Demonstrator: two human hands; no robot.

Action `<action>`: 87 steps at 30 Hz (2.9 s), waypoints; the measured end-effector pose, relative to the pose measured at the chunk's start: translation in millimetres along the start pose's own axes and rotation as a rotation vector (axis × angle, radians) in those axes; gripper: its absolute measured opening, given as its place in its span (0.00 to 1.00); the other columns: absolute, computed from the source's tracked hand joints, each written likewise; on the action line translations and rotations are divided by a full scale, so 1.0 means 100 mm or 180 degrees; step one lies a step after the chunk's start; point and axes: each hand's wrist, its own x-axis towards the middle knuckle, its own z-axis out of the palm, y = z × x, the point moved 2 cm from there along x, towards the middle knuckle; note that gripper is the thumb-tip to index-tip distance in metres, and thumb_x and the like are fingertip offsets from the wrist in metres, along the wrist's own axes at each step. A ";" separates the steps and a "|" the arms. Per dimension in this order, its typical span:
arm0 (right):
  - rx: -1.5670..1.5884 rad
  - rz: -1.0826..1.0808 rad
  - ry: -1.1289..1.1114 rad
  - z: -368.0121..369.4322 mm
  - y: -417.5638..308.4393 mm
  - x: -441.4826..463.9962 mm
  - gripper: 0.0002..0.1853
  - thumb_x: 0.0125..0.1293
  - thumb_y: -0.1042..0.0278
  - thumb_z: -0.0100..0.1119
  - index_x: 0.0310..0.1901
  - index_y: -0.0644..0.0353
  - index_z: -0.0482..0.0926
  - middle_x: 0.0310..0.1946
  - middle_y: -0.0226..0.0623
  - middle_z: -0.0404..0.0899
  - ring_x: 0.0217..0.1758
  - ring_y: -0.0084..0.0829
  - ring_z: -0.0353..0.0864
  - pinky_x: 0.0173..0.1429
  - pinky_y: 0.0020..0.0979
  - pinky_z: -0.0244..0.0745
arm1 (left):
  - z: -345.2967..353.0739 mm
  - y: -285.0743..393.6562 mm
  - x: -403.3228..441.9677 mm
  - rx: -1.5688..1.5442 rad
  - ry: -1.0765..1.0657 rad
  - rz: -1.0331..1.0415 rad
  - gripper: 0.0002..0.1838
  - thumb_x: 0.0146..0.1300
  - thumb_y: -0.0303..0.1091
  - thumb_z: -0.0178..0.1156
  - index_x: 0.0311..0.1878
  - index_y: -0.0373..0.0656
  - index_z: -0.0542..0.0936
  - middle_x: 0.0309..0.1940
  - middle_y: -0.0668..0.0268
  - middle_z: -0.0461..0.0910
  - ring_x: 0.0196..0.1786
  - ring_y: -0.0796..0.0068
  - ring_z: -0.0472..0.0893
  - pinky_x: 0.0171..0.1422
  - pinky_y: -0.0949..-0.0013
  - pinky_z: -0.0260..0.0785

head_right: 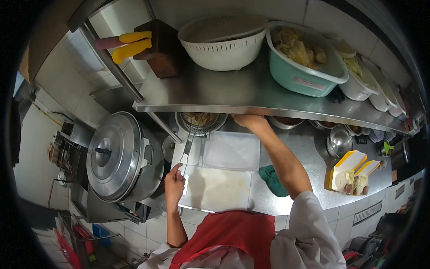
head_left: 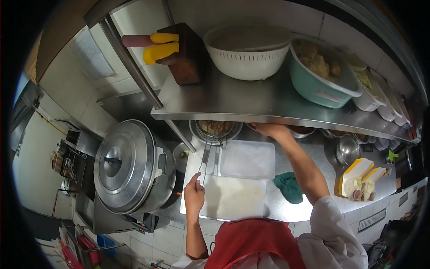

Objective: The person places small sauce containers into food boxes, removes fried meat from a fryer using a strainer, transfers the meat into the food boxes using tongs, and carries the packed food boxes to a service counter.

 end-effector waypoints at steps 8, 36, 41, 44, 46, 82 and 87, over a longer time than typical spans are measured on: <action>-0.1342 -0.0224 0.0473 -0.67 -1.20 -0.58 0.22 0.70 0.47 0.59 0.57 0.53 0.81 0.58 0.39 0.82 0.63 0.41 0.79 0.66 0.41 0.74 | -0.01 0.00 0.01 0.0006 0.0023 0.0009 0.17 0.77 0.26 0.48 0.62 0.36 0.79 0.20 0.63 0.69 0.23 0.77 0.70 0.31 0.69 0.65; -0.1590 -0.0208 0.0878 -0.76 -0.58 -0.79 0.23 0.71 0.50 0.61 0.59 0.55 0.82 0.55 0.45 0.83 0.56 0.46 0.81 0.55 0.47 0.77 | -0.07 -0.10 0.13 -0.1009 -0.0322 -0.0353 0.18 0.81 0.30 0.45 0.63 0.33 0.78 0.21 0.74 0.66 0.22 0.86 0.64 0.24 0.75 0.55; 0.0240 0.0357 -0.0012 -1.19 0.04 -1.55 0.24 0.70 0.51 0.66 0.58 0.60 0.83 0.35 0.37 0.85 0.38 0.31 0.81 0.42 0.34 0.76 | -0.08 -0.18 0.16 -0.1078 -0.0326 -0.0354 0.19 0.75 0.25 0.44 0.62 0.34 0.79 0.22 0.74 0.68 0.21 0.87 0.66 0.21 0.76 0.55; 0.1805 0.1212 0.0139 -1.44 0.27 -2.33 0.21 0.71 0.55 0.68 0.55 0.64 0.85 0.28 0.27 0.79 0.32 0.18 0.73 0.35 0.23 0.68 | -0.07 -0.12 0.14 -0.0924 -0.0330 -0.0396 0.18 0.75 0.26 0.45 0.61 0.38 0.80 0.21 0.74 0.69 0.20 0.87 0.65 0.21 0.77 0.54; 0.1976 0.1517 0.0368 -1.71 0.20 -2.97 0.18 0.72 0.62 0.66 0.55 0.66 0.84 0.28 0.21 0.76 0.29 0.13 0.68 0.32 0.19 0.63 | -0.04 -0.27 0.19 -0.1108 -0.0329 -0.0477 0.17 0.78 0.28 0.46 0.62 0.40 0.80 0.20 0.74 0.69 0.19 0.87 0.64 0.19 0.78 0.53; -0.1054 0.3831 0.2671 -3.36 1.93 -6.77 0.20 0.65 0.53 0.68 0.49 0.61 0.88 0.25 0.43 0.83 0.31 0.37 0.86 0.43 0.39 0.78 | -0.20 -0.73 0.52 -0.0849 -0.0113 -0.0374 0.18 0.81 0.39 0.49 0.68 0.52 0.77 0.18 0.77 0.67 0.14 0.91 0.57 0.14 0.79 0.46; -0.1272 0.4085 0.2489 -3.43 2.03 -6.72 0.21 0.67 0.51 0.66 0.49 0.62 0.88 0.27 0.46 0.85 0.34 0.39 0.87 0.45 0.38 0.79 | -0.20 -0.63 0.46 -0.0890 -0.0088 -0.0478 0.18 0.82 0.39 0.47 0.69 0.52 0.77 0.19 0.78 0.67 0.14 0.90 0.57 0.13 0.79 0.47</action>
